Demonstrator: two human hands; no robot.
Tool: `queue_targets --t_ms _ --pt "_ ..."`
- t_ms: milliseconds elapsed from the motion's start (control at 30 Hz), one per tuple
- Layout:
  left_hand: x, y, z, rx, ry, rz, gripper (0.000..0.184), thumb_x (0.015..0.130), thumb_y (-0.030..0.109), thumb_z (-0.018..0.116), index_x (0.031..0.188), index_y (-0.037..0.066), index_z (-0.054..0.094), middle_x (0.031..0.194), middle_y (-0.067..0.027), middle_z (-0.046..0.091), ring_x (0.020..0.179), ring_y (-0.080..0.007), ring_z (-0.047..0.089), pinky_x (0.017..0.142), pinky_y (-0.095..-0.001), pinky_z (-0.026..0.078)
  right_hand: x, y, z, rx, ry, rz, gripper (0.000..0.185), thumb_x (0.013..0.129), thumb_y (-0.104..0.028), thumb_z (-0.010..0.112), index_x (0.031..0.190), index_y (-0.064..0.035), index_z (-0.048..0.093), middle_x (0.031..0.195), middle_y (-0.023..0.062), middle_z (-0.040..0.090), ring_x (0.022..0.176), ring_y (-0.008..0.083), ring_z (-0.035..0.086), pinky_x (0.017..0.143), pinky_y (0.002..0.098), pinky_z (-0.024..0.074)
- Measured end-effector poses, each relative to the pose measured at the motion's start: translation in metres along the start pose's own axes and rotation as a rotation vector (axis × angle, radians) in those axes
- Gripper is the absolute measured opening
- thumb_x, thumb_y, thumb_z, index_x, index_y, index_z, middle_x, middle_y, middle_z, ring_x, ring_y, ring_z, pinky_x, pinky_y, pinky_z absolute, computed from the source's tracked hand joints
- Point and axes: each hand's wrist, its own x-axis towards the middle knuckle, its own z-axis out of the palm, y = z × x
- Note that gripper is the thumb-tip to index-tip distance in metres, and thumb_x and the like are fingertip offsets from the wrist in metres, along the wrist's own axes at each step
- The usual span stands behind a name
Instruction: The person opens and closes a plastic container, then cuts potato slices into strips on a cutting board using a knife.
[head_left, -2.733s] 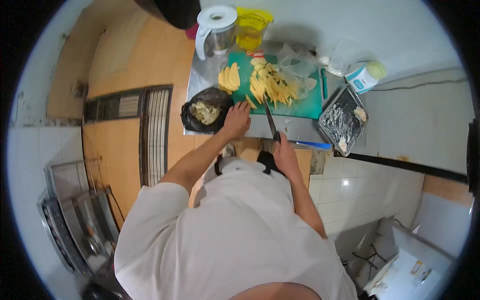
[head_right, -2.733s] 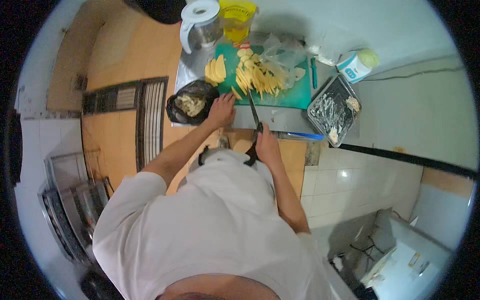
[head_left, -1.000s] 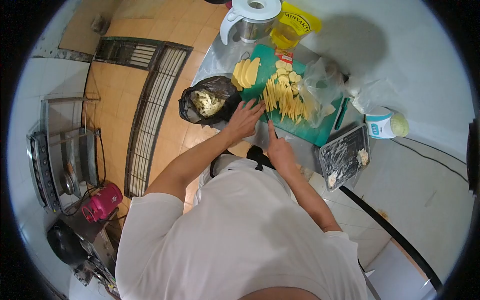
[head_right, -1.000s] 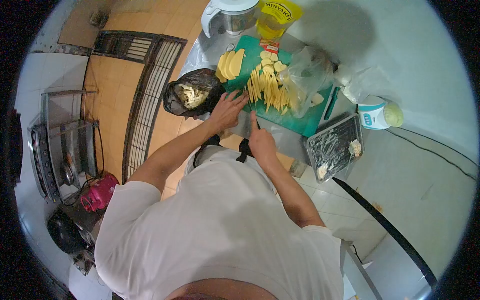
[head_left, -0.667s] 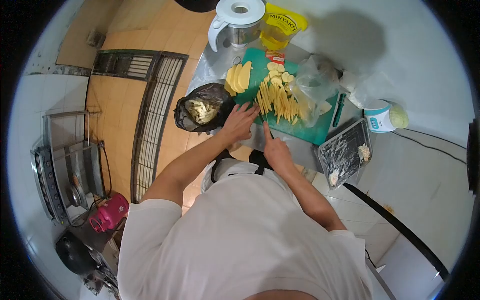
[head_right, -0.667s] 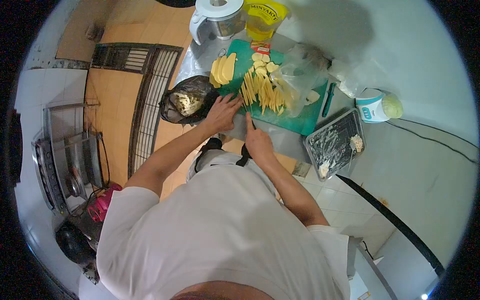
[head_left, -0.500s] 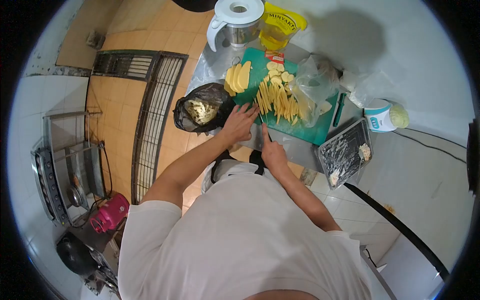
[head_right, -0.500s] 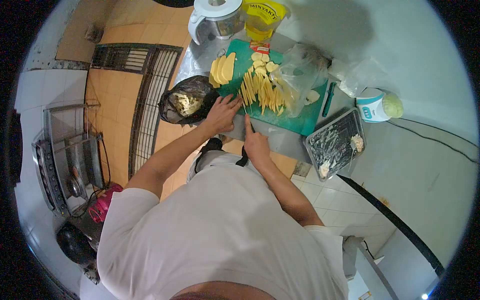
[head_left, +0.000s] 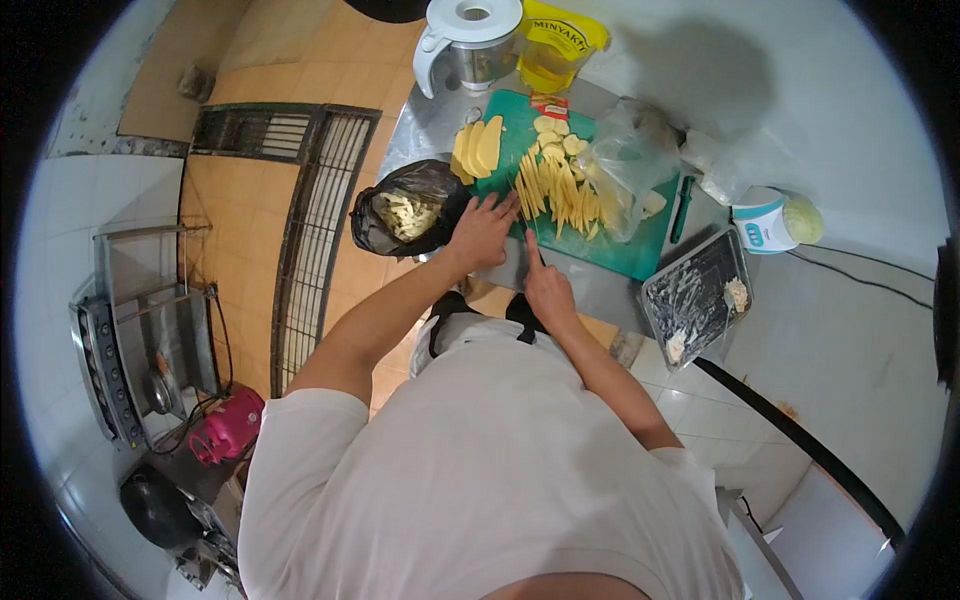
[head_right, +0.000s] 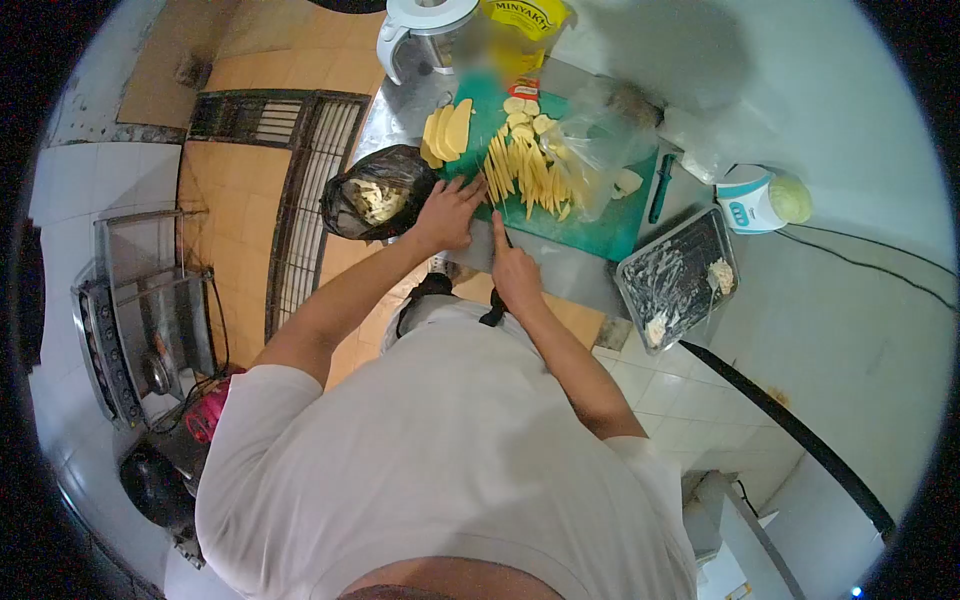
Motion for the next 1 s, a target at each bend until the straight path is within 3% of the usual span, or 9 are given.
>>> queue_targets --t_ms 133,233,333,500,800,1000 --pt "-0.001 -0.003 -0.006 -0.061 0.036 -0.020 0.092 0.066 0.017 0.071 0.150 0.000 0.038 0.157 -0.0167 0.039 0.140 -0.0366 0.039 0.111 -0.0535 0.036 0.009 0.001 0.002 -0.008 0.011 0.014 0.080 0.094 -0.008 0.050 0.162 -0.0224 0.010 0.068 0.0287 0.064 0.064 0.0493 0.064 0.062 0.0594 0.0514" --pt "-0.018 -0.003 0.025 -0.158 0.205 -0.105 0.088 0.069 0.013 0.069 0.150 0.000 0.036 0.158 -0.0174 0.036 0.142 -0.0364 0.038 0.111 -0.0532 0.036 0.011 0.003 0.002 -0.018 -0.027 0.030 0.082 0.093 -0.009 0.051 0.163 -0.0230 0.010 0.074 0.0286 0.066 0.067 0.0477 0.066 0.065 0.0589 0.0529" --pt "-0.050 0.003 0.039 -0.323 0.125 -0.162 0.081 0.075 0.005 0.062 0.151 -0.001 0.035 0.159 -0.0225 0.033 0.145 -0.0378 0.034 0.113 -0.0520 0.035 0.004 0.008 0.007 -0.009 -0.053 0.045 0.079 0.096 -0.012 0.050 0.162 -0.0231 0.011 0.075 0.0289 0.066 0.069 0.0471 0.067 0.066 0.0581 0.0533" --pt "-0.077 0.008 0.053 -0.276 0.090 -0.179 0.080 0.075 0.006 0.064 0.150 -0.001 0.037 0.161 -0.0195 0.031 0.145 -0.0377 0.036 0.113 -0.0508 0.036 -0.017 0.008 -0.016 -0.015 -0.098 0.071 0.072 0.098 -0.014 0.048 0.162 -0.0225 0.015 0.079 0.0282 0.067 0.072 0.0458 0.067 0.069 0.0587 0.0530" --pt "-0.072 0.012 0.059 -0.215 0.021 -0.250 0.079 0.075 0.011 0.069 0.148 0.002 0.042 0.164 -0.0147 0.027 0.146 -0.0364 0.034 0.114 -0.0525 0.035 -0.016 0.004 -0.015 0.022 0.024 -0.046 0.072 0.097 -0.011 0.049 0.161 -0.0198 0.018 0.075 0.0273 0.065 0.070 0.0448 0.067 0.066 0.0574 0.0526" --pt "-0.074 0.015 0.055 -0.168 0.037 -0.226 0.076 0.075 0.013 0.070 0.145 0.002 0.044 0.162 -0.0164 0.030 0.143 -0.0376 0.037 0.113 -0.0521 0.036 -0.021 0.004 -0.011 -0.057 0.011 -0.024 0.071 0.097 -0.010 0.047 0.161 -0.0244 0.019 0.080 0.0287 0.065 0.071 0.0472 0.066 0.066 0.0570 0.0532"
